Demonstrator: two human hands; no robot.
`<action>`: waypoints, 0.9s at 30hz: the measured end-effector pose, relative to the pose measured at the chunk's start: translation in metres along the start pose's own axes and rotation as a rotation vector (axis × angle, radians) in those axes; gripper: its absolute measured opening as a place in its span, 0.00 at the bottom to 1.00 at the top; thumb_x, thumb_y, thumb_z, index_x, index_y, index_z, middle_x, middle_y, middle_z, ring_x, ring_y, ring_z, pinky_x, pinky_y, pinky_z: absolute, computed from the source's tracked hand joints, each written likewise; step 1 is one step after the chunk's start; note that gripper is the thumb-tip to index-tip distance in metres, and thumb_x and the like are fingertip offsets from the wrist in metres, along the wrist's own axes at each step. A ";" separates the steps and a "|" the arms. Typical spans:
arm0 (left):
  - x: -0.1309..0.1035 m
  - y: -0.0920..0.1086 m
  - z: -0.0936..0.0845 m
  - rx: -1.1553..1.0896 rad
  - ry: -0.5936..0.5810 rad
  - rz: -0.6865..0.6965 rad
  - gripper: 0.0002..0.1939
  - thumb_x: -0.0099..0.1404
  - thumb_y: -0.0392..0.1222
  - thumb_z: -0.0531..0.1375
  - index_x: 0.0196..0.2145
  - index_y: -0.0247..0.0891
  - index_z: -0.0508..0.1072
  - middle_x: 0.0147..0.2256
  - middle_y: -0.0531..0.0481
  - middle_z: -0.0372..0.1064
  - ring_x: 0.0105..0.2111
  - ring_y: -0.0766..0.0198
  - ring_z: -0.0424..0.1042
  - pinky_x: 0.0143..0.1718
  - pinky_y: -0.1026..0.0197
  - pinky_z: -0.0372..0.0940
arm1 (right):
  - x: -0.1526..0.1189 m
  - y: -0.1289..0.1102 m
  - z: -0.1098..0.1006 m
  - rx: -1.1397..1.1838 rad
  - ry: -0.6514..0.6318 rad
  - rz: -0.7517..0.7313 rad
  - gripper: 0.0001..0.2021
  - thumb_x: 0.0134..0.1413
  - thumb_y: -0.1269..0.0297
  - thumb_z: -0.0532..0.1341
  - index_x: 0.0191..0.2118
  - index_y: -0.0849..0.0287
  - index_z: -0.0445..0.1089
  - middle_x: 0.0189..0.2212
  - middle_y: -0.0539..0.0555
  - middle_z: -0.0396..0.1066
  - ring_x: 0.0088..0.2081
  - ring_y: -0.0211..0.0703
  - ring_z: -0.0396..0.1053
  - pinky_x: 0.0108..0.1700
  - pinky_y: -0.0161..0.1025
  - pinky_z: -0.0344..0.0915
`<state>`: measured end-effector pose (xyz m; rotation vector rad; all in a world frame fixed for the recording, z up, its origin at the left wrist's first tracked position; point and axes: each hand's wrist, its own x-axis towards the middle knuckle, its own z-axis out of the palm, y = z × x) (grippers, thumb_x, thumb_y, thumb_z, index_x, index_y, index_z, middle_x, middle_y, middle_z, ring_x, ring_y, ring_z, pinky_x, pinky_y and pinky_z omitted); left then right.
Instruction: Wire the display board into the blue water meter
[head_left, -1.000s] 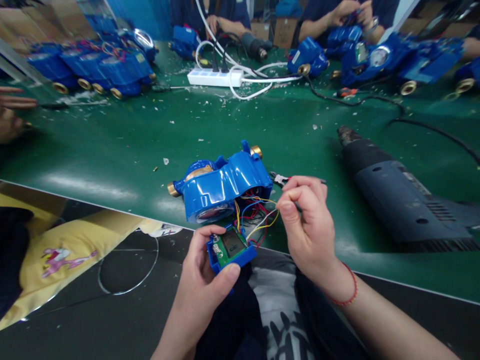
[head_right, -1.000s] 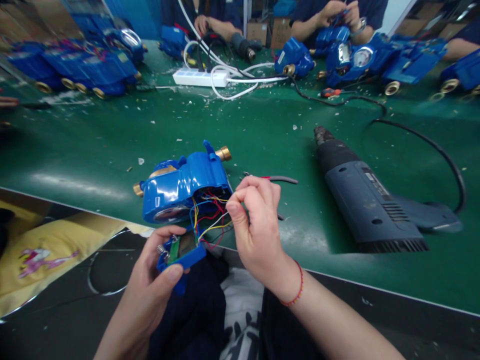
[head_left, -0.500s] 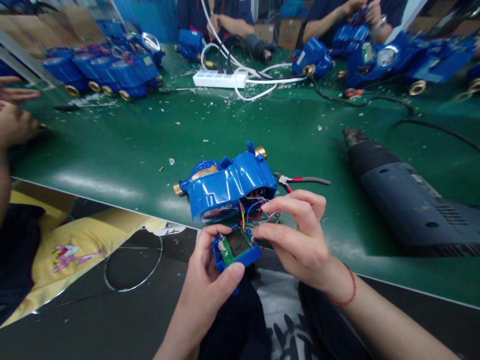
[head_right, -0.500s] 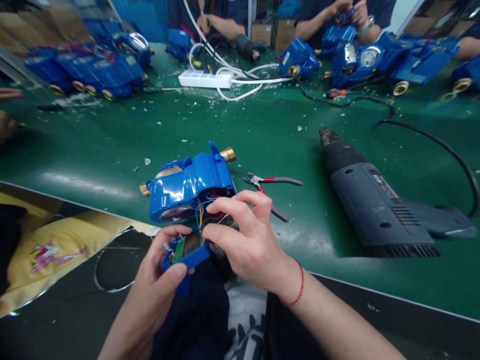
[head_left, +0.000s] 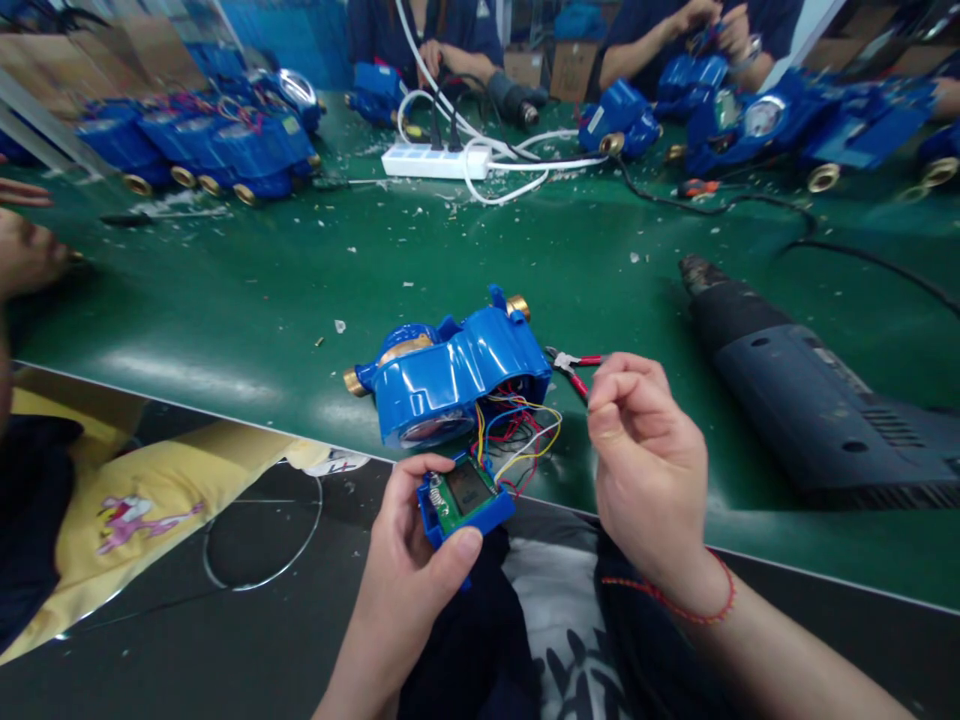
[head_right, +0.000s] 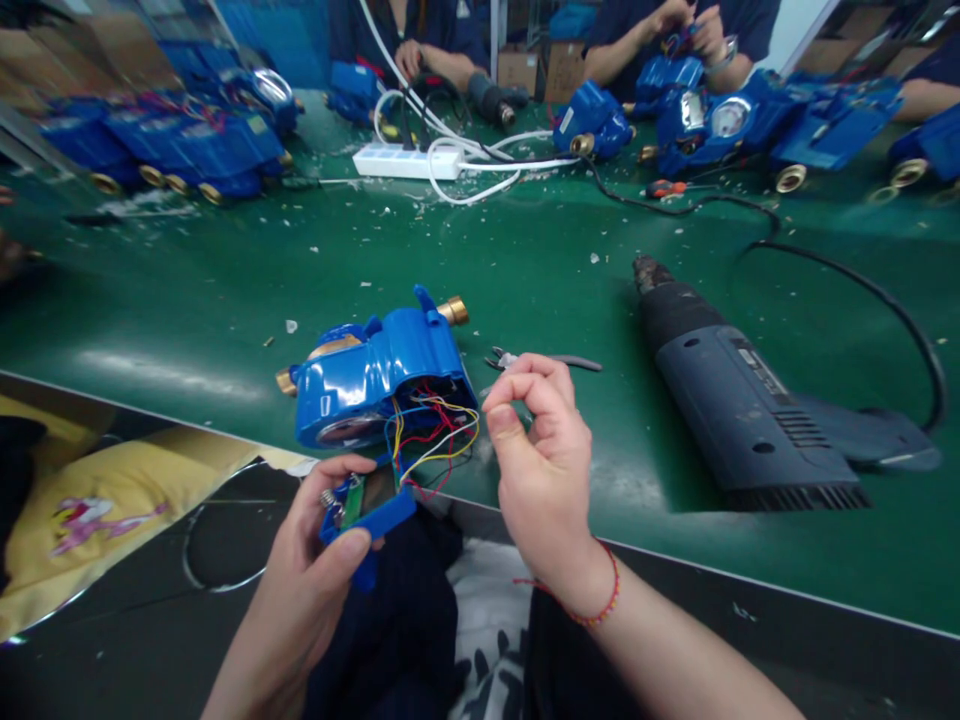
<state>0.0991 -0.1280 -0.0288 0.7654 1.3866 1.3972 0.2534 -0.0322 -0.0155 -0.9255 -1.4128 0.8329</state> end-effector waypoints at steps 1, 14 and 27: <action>0.000 -0.001 -0.002 -0.010 0.002 -0.005 0.26 0.52 0.52 0.70 0.45 0.43 0.68 0.37 0.52 0.73 0.35 0.62 0.73 0.30 0.68 0.64 | 0.002 0.002 -0.003 0.000 0.008 -0.012 0.07 0.62 0.68 0.60 0.31 0.56 0.68 0.38 0.52 0.63 0.44 0.44 0.62 0.49 0.44 0.57; -0.003 0.001 0.001 -0.058 0.069 -0.080 0.28 0.50 0.57 0.71 0.44 0.44 0.69 0.37 0.53 0.72 0.39 0.59 0.72 0.36 0.64 0.64 | -0.009 0.006 -0.013 -0.480 -0.271 -0.384 0.06 0.56 0.70 0.66 0.40 0.57 0.72 0.40 0.55 0.64 0.45 0.47 0.61 0.48 0.48 0.57; 0.002 0.001 -0.005 0.115 -0.023 0.057 0.23 0.55 0.47 0.69 0.45 0.43 0.67 0.42 0.51 0.73 0.42 0.58 0.74 0.39 0.63 0.68 | 0.016 -0.004 -0.018 -0.369 -0.394 -0.501 0.07 0.57 0.73 0.63 0.33 0.53 0.74 0.41 0.53 0.67 0.44 0.46 0.61 0.47 0.49 0.59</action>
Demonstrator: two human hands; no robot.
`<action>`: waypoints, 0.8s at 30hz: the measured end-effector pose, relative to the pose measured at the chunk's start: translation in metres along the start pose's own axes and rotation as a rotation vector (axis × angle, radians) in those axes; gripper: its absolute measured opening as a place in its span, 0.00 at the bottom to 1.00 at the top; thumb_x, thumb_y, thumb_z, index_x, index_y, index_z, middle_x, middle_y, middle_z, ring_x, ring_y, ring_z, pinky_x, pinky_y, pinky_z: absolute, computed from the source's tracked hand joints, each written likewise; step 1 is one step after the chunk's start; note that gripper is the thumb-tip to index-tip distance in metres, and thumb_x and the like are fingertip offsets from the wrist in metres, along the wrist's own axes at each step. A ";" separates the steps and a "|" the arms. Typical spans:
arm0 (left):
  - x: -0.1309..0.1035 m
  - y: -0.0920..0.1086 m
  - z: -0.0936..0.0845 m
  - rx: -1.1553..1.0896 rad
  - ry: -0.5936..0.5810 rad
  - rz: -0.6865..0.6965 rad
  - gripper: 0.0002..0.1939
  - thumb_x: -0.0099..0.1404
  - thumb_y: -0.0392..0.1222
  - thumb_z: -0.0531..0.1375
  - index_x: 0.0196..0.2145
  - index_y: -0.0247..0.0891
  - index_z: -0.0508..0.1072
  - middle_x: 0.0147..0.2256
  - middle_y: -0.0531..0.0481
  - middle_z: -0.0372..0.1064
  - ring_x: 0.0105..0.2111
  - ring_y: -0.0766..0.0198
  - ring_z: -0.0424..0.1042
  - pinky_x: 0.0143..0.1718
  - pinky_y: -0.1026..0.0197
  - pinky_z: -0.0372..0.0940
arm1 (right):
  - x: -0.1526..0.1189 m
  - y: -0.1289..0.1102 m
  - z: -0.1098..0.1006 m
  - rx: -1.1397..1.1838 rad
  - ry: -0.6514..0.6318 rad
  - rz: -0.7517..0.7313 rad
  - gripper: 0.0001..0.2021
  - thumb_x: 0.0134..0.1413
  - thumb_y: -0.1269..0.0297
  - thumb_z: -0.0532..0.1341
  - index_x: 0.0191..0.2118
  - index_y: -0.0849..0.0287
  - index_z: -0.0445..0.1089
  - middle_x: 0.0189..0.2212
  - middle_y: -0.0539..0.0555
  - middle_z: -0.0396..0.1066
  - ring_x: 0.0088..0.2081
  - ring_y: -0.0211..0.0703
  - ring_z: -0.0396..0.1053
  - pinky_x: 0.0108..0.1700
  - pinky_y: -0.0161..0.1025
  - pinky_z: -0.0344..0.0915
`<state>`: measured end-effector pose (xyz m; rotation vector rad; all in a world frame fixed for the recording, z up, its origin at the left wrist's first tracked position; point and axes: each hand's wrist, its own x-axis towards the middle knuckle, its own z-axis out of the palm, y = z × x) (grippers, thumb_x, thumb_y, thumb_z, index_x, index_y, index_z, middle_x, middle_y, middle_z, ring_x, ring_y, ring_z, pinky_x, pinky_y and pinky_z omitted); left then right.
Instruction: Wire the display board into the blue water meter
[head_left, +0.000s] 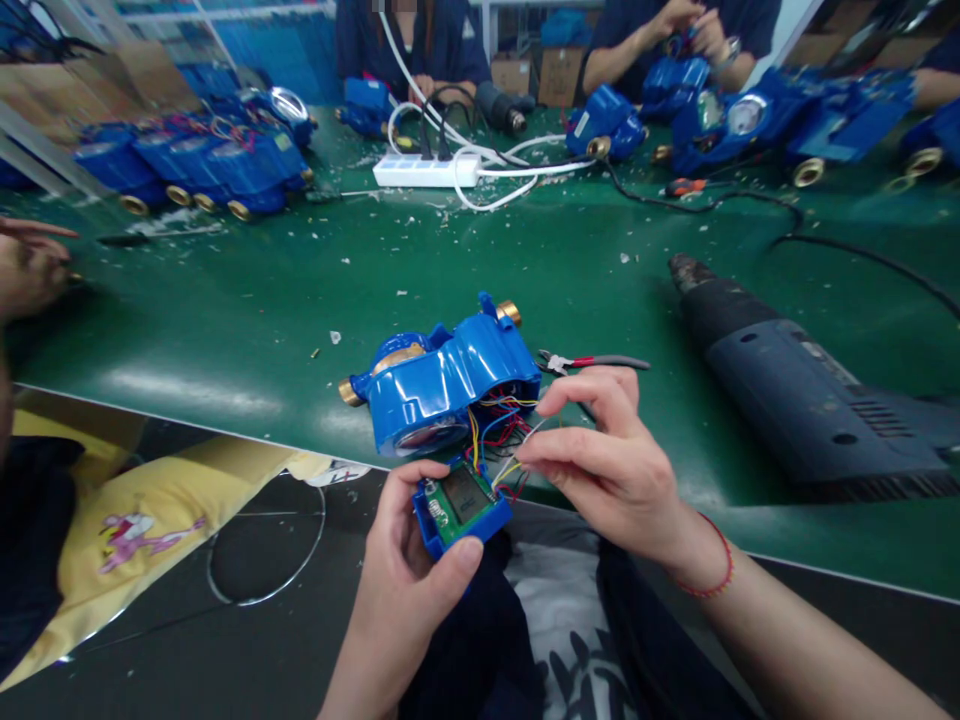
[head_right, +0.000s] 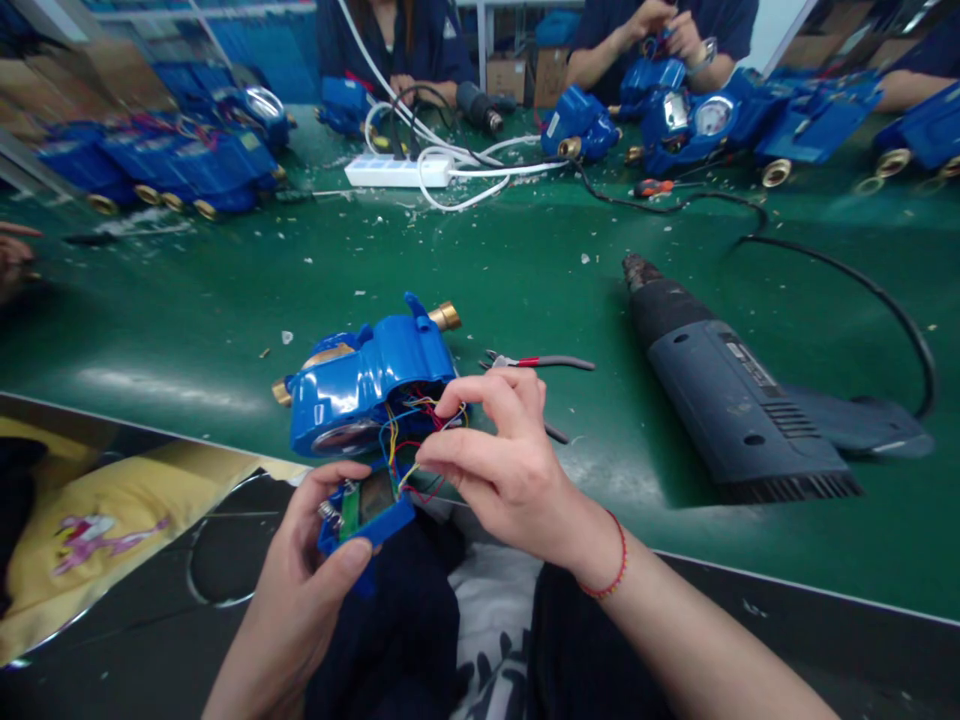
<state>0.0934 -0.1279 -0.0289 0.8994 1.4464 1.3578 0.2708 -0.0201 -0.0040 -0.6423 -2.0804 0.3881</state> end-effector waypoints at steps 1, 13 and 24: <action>0.000 0.000 -0.001 0.015 -0.006 0.013 0.23 0.55 0.47 0.69 0.46 0.43 0.66 0.42 0.51 0.73 0.42 0.59 0.74 0.40 0.63 0.68 | -0.001 -0.001 0.001 0.039 0.002 0.050 0.07 0.57 0.73 0.63 0.32 0.54 0.74 0.41 0.53 0.66 0.44 0.46 0.61 0.47 0.49 0.60; -0.006 0.012 0.020 0.019 0.153 -0.018 0.24 0.51 0.43 0.68 0.44 0.42 0.66 0.36 0.53 0.72 0.35 0.60 0.74 0.37 0.61 0.68 | -0.014 0.001 0.018 0.367 0.209 0.481 0.09 0.64 0.67 0.56 0.31 0.56 0.68 0.39 0.53 0.63 0.46 0.44 0.62 0.49 0.46 0.59; -0.007 0.000 0.013 0.236 0.187 0.071 0.25 0.49 0.43 0.69 0.45 0.43 0.66 0.44 0.47 0.67 0.45 0.51 0.71 0.44 0.53 0.65 | 0.001 -0.014 0.002 -0.202 -0.114 -0.088 0.05 0.57 0.69 0.64 0.39 0.53 0.74 0.53 0.56 0.61 0.54 0.54 0.54 0.55 0.54 0.54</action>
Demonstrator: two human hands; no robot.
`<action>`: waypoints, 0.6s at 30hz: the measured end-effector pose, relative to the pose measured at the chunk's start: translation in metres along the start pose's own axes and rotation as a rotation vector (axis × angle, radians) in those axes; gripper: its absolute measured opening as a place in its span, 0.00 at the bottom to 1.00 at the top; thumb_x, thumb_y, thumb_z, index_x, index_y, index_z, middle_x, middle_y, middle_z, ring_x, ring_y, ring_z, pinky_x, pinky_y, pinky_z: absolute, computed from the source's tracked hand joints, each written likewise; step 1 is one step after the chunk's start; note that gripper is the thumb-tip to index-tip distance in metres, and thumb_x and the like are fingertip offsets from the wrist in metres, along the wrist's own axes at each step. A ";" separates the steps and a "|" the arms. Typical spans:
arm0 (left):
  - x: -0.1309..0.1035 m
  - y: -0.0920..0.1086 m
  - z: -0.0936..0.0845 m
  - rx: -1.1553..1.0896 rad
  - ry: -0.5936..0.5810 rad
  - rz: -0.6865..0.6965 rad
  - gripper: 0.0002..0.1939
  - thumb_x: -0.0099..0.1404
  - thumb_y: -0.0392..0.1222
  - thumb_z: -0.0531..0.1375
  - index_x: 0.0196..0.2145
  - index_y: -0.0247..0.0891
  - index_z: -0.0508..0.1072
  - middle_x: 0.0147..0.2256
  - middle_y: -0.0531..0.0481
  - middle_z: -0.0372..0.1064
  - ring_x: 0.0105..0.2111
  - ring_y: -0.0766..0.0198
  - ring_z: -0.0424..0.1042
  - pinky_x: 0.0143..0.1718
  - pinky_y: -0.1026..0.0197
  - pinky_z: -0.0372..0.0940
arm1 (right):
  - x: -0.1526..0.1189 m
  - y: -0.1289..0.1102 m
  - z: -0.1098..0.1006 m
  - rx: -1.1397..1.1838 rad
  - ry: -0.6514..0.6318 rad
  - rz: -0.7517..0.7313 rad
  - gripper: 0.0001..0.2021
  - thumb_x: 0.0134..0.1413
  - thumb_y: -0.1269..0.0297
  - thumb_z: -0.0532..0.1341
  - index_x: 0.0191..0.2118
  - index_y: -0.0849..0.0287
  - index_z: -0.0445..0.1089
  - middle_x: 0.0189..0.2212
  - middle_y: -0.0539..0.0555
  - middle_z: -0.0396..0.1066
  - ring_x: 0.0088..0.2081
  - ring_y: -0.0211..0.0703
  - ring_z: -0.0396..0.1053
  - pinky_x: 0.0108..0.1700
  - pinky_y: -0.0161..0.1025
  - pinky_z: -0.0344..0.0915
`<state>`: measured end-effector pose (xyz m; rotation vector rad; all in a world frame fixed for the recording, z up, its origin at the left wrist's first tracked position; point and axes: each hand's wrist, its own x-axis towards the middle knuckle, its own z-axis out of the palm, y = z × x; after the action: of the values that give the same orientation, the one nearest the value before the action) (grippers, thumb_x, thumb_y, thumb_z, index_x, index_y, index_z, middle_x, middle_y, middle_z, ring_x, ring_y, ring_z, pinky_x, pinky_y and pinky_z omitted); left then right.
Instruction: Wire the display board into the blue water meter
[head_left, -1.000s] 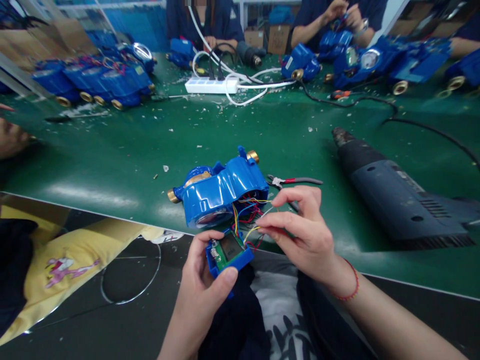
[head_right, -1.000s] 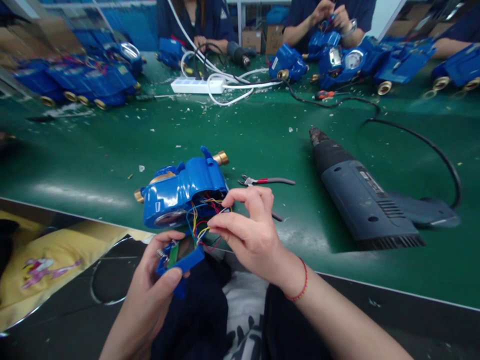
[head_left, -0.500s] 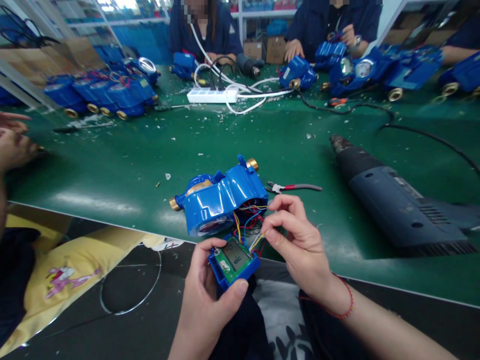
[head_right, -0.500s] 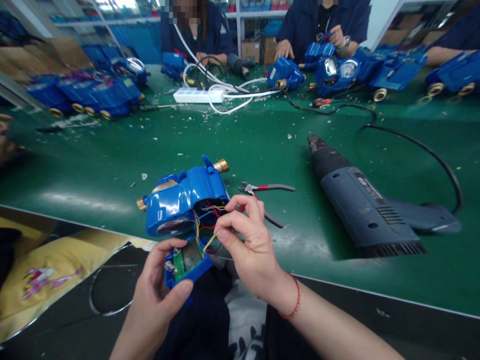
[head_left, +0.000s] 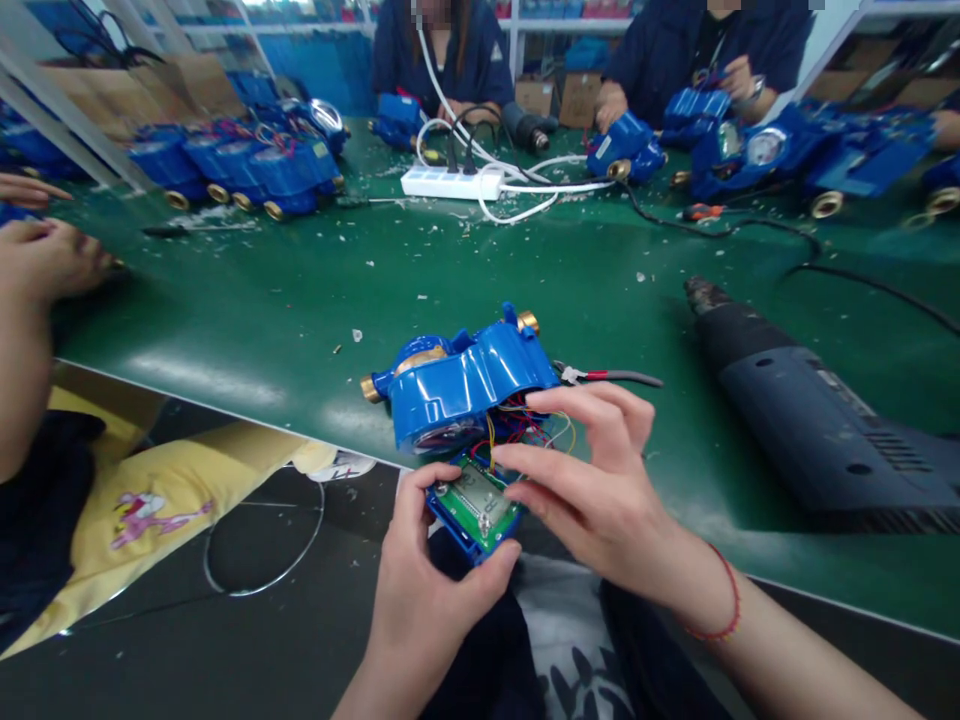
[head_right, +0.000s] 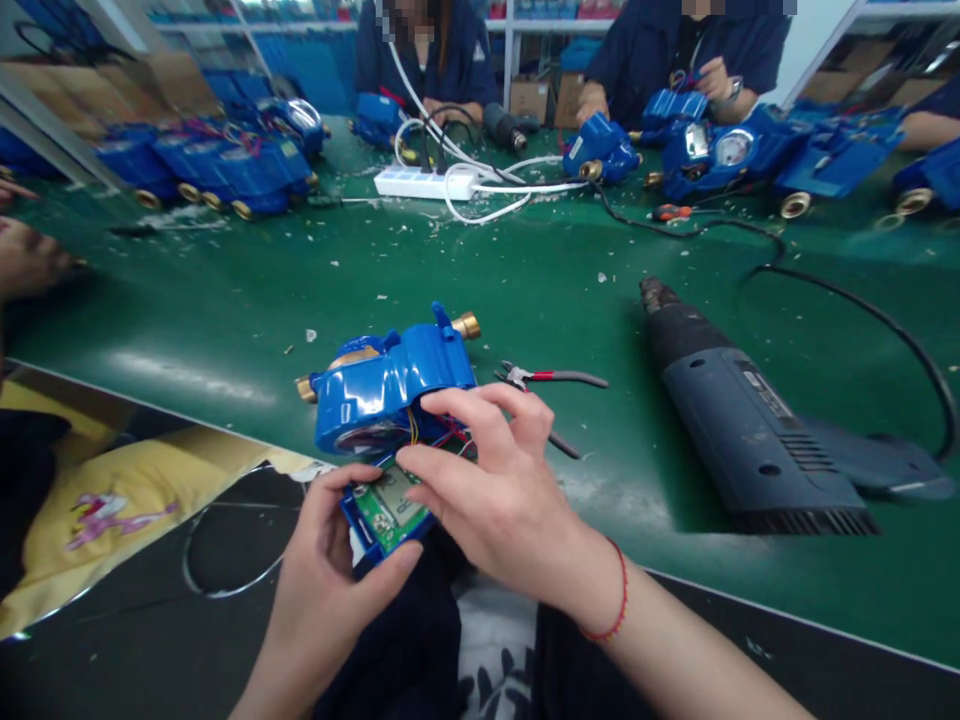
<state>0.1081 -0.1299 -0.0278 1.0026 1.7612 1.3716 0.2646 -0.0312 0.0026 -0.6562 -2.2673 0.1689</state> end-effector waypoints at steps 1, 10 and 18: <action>0.000 -0.001 0.000 0.020 0.010 0.014 0.25 0.50 0.42 0.69 0.45 0.43 0.66 0.44 0.47 0.67 0.44 0.52 0.71 0.45 0.52 0.65 | 0.002 0.001 0.003 0.010 -0.024 0.034 0.04 0.58 0.70 0.63 0.36 0.53 0.74 0.53 0.56 0.61 0.55 0.54 0.53 0.56 0.55 0.53; 0.000 -0.001 0.002 0.004 0.059 0.030 0.25 0.46 0.39 0.70 0.43 0.44 0.70 0.41 0.48 0.69 0.42 0.52 0.72 0.43 0.53 0.66 | -0.006 0.004 0.020 -0.073 -0.001 0.239 0.08 0.61 0.72 0.59 0.30 0.56 0.69 0.45 0.55 0.67 0.49 0.52 0.57 0.48 0.52 0.51; 0.000 -0.001 0.000 0.020 0.076 0.046 0.26 0.44 0.39 0.72 0.42 0.45 0.71 0.41 0.47 0.70 0.43 0.48 0.72 0.47 0.49 0.66 | -0.010 0.008 0.016 0.101 0.011 0.239 0.05 0.62 0.68 0.60 0.37 0.54 0.74 0.43 0.55 0.66 0.48 0.51 0.59 0.48 0.52 0.56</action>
<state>0.1075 -0.1302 -0.0288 1.0200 1.8213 1.4409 0.2625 -0.0282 -0.0171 -0.8708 -2.1490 0.3921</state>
